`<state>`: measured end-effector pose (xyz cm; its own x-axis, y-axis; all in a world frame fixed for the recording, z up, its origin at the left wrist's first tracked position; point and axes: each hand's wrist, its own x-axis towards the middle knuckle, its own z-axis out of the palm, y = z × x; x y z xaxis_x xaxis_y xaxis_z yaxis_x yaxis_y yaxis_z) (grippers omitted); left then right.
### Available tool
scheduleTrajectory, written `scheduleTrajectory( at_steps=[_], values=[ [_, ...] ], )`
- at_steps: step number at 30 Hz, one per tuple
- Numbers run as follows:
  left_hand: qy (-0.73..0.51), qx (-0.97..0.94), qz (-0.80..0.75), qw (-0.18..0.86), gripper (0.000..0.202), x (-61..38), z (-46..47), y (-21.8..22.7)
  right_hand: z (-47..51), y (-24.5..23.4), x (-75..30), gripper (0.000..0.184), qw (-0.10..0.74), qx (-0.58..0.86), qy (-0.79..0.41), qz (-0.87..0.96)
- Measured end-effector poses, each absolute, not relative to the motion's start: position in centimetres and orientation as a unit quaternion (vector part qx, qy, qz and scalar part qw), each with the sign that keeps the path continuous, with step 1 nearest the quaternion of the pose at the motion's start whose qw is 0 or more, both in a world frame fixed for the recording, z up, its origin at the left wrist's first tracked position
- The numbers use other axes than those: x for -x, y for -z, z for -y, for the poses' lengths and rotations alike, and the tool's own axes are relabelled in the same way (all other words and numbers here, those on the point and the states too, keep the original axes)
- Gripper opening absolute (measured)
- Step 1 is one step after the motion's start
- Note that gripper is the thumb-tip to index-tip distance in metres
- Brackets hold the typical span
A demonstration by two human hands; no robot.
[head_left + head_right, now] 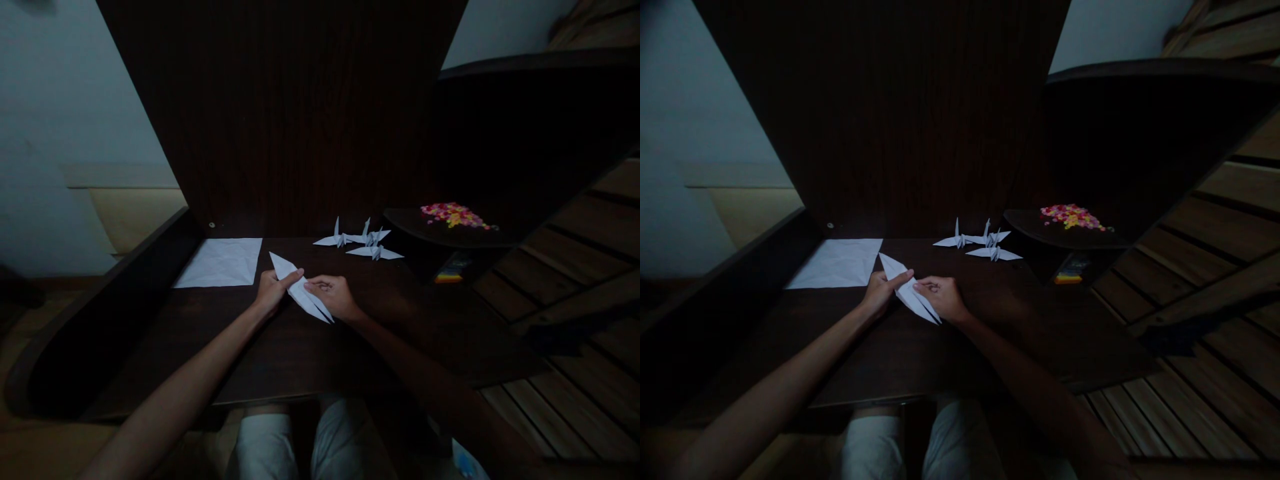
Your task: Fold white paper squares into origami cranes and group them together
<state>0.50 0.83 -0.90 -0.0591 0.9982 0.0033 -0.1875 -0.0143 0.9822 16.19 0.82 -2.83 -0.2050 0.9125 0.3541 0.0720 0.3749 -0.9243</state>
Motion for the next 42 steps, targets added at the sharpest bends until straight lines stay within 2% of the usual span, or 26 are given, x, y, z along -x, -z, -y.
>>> scheduleTrajectory(
  at_steps=[8,18,24,42],
  values=[
    [-0.594,-0.407,-0.457,0.523,0.031,-0.4,-1.3,1.0,-1.2,2.6,-16.4,0.026,0.495,0.392,-0.452,0.630],
    [-0.616,-0.373,-0.460,0.519,0.033,-0.6,-1.2,0.9,-0.6,2.7,-16.2,0.021,0.495,0.402,-0.373,0.675],
    [-0.626,-0.359,-0.463,0.516,0.034,-0.6,-1.2,0.7,-0.5,2.8,-16.0,0.022,0.475,0.389,-0.388,0.688],
    [-0.575,-0.387,-0.471,0.546,0.031,-1.3,-0.2,0.1,-0.2,2.4,-15.8,0.020,0.476,0.377,-0.425,0.672]
  ],
)
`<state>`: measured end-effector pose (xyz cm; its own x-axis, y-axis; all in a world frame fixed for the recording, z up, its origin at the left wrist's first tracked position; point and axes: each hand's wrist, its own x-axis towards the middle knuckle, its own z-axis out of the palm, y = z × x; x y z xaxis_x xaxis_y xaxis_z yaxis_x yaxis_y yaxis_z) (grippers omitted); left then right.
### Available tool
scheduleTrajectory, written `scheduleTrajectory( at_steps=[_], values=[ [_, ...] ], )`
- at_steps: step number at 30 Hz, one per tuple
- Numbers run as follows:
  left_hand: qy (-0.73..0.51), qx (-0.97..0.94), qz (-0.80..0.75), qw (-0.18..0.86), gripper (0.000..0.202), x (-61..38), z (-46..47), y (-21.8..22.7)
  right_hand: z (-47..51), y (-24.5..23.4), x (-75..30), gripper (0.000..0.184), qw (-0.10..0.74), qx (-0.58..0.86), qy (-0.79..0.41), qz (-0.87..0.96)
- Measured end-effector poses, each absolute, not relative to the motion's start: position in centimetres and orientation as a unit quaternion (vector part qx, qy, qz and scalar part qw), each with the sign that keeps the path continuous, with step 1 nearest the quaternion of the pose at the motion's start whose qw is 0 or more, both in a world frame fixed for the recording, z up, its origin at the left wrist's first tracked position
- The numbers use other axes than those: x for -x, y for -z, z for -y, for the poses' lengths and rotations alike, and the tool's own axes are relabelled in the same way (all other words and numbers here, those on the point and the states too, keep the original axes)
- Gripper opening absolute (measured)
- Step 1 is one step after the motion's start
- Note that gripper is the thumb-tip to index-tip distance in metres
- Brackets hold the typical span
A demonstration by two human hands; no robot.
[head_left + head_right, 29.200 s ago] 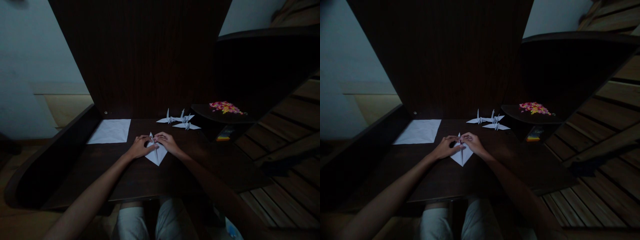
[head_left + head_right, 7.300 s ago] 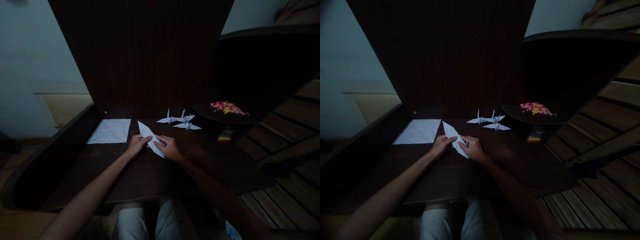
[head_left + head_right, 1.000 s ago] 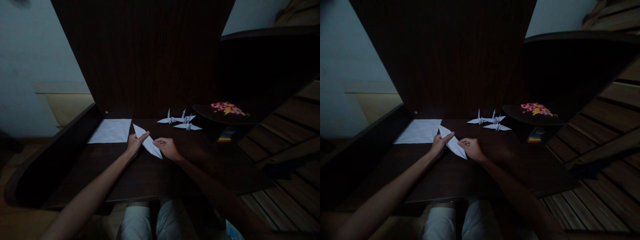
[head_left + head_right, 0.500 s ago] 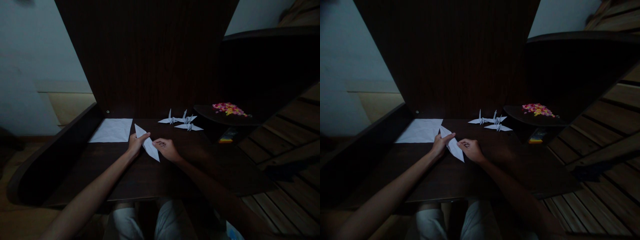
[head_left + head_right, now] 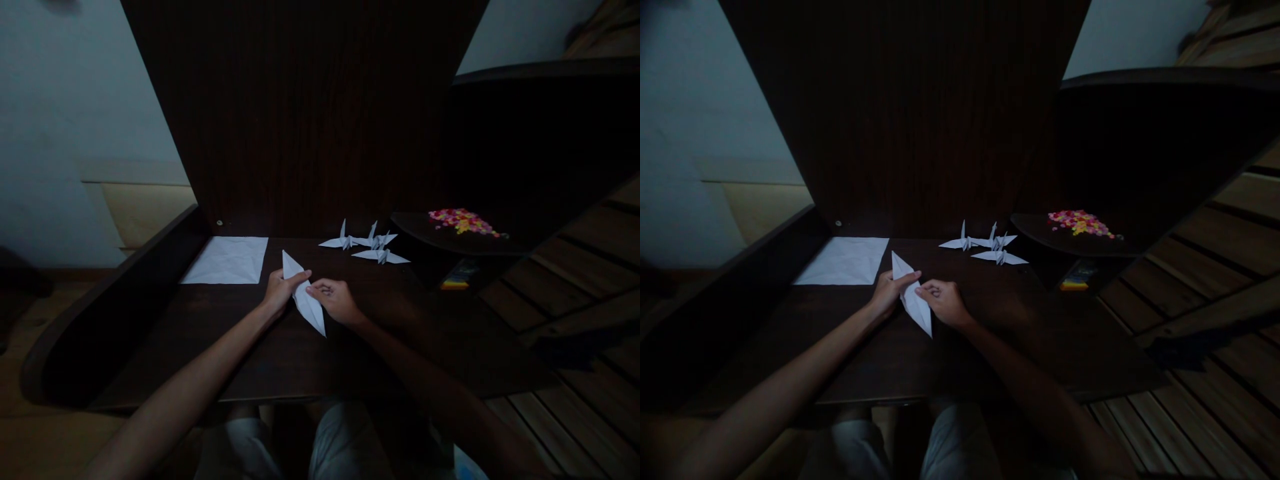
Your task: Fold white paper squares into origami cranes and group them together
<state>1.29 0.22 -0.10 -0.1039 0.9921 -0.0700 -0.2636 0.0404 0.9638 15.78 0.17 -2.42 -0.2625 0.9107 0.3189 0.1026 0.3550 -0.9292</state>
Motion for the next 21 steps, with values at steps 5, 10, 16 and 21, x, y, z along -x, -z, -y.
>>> scheduleTrajectory(
  at_steps=[5,10,16,21],
  values=[
    [-0.575,-0.381,-0.466,0.555,0.032,-1.5,0.0,0.0,-0.3,2.4,-15.8,0.022,0.481,0.368,-0.450,0.657],
    [-0.581,-0.363,-0.470,0.556,0.035,-1.4,-0.7,0.3,-0.8,2.6,-16.2,0.026,0.461,0.382,-0.478,0.642],
    [-0.606,-0.341,-0.482,0.534,0.033,-0.7,-1.5,0.6,-0.6,2.4,-16.2,0.025,0.413,0.379,-0.488,0.669],
    [-0.594,-0.356,-0.479,0.539,0.039,-0.6,-1.5,0.4,-0.7,2.3,-16.1,0.031,0.415,0.380,-0.505,0.655]
  ],
)
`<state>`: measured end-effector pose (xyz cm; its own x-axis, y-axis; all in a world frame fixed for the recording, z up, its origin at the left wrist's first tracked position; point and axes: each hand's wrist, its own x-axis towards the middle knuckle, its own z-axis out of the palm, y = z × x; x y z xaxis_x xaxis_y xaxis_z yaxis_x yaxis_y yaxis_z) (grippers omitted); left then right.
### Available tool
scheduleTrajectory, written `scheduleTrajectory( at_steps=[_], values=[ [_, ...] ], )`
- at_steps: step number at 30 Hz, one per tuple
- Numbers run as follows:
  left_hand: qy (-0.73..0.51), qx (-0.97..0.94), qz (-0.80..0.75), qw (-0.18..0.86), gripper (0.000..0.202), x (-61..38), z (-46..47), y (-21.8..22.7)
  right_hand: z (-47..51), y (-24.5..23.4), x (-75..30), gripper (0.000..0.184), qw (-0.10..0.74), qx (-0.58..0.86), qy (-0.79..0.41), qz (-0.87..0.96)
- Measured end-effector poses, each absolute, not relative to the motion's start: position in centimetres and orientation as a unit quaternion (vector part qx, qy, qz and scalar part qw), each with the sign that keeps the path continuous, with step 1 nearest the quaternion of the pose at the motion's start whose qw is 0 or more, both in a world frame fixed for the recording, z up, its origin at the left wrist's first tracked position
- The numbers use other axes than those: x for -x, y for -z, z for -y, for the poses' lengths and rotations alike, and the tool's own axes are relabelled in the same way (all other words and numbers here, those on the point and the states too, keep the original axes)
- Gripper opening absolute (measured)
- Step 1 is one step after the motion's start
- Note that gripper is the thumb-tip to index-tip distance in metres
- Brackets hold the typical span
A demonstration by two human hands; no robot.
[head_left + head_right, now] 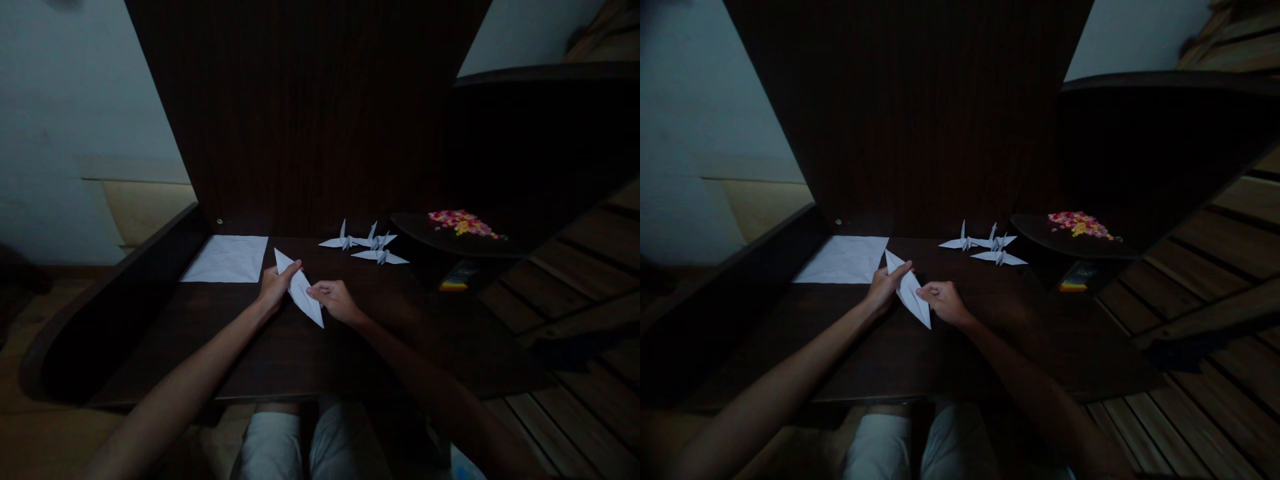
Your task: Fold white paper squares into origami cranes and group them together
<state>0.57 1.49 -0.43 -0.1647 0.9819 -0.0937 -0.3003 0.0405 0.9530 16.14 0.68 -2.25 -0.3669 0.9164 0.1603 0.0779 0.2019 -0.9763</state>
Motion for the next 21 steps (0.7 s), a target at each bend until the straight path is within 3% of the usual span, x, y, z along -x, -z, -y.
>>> scheduleTrajectory(
  at_steps=[5,9,21],
  values=[
    [-0.584,-0.356,-0.396,0.612,0.051,0.1,-1.8,-0.2,-1.5,2.6,-16.4,0.040,0.478,0.412,-0.534,0.563],
    [-0.568,-0.403,-0.393,0.600,0.040,0.2,-1.8,-0.2,-1.7,2.7,-16.5,0.043,0.510,0.407,-0.559,0.512],
    [-0.518,-0.493,-0.425,0.555,0.037,0.3,-1.5,0.7,-1.7,2.8,-16.2,0.037,0.485,0.400,-0.530,0.569]
  ],
)
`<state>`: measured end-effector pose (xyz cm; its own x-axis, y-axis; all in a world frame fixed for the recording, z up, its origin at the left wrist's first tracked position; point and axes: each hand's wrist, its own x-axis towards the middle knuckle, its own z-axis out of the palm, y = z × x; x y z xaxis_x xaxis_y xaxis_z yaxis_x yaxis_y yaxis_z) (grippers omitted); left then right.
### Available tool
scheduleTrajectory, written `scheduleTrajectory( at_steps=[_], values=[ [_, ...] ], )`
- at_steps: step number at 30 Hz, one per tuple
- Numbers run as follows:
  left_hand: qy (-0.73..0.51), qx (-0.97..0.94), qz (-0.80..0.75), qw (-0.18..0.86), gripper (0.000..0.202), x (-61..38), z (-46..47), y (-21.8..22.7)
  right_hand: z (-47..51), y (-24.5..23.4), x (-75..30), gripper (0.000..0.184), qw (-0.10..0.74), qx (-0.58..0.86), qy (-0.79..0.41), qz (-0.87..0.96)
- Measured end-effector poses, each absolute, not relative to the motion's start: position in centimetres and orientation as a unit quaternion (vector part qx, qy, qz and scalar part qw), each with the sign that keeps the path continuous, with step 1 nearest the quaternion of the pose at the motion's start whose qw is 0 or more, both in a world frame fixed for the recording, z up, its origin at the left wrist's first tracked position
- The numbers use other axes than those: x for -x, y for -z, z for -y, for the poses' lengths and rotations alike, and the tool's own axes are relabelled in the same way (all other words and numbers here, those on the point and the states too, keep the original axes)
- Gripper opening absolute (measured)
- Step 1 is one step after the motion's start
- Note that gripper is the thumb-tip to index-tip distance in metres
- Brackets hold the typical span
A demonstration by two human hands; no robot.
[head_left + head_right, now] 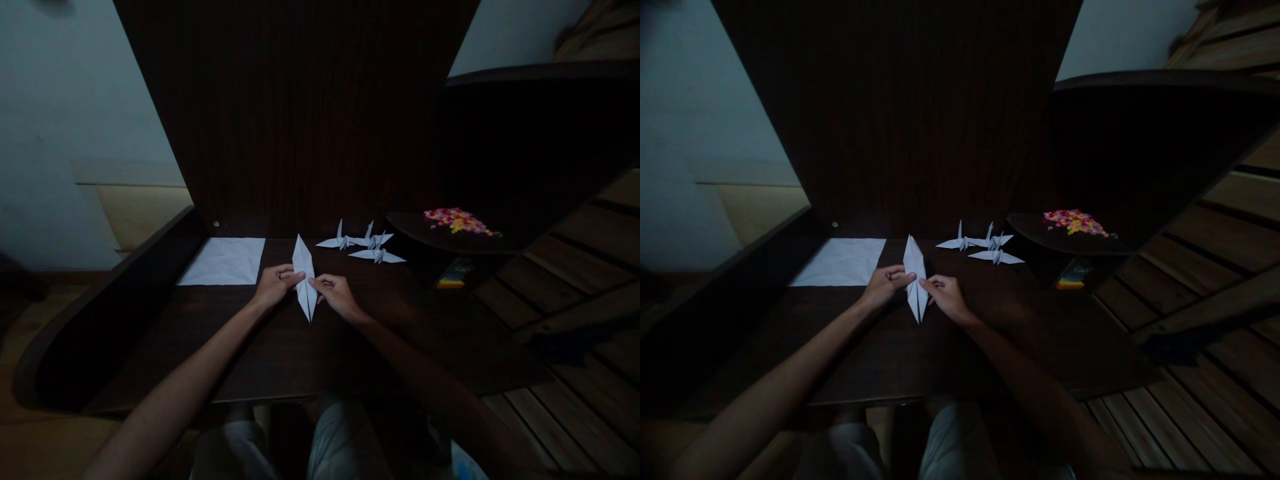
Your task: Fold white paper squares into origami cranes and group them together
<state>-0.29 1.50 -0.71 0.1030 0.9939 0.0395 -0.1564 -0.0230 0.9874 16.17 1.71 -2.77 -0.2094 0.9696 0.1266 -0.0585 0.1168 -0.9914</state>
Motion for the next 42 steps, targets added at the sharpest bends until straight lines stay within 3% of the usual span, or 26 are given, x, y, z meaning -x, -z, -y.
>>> scheduleTrajectory(
  at_steps=[4,10,17,21,30,36,42],
  values=[
    [-0.484,-0.513,-0.402,0.584,0.045,0.22,-1.41,0.46,-1.86,2.69,-16.35,0.033,0.530,0.387,-0.506,0.559],
    [-0.491,-0.520,-0.399,0.574,0.072,-0.27,-0.94,0.13,-2.17,2.64,-16.71,0.042,0.547,0.366,-0.496,0.567],
    [-0.500,-0.545,-0.390,0.549,0.055,-0.30,-1.13,0.77,-2.28,2.69,-16.87,0.064,0.546,0.354,-0.499,0.572],
    [-0.499,-0.561,-0.398,0.528,0.047,-0.18,-1.34,0.99,-2.37,2.79,-16.99,0.068,0.546,0.350,-0.499,0.575],
    [-0.528,-0.524,-0.406,0.531,0.047,-0.20,-1.39,0.87,-2.49,2.80,-16.94,0.042,0.569,0.354,-0.473,0.572],
    [-0.527,-0.524,-0.401,0.535,0.032,-0.26,-1.27,0.98,-2.08,2.46,-17.11,0.030,0.554,0.349,-0.477,0.587],
    [-0.514,-0.526,-0.392,0.553,0.055,-0.31,-1.00,0.30,-2.20,2.28,-16.92,0.031,0.576,0.380,-0.463,0.556]
  ],
)
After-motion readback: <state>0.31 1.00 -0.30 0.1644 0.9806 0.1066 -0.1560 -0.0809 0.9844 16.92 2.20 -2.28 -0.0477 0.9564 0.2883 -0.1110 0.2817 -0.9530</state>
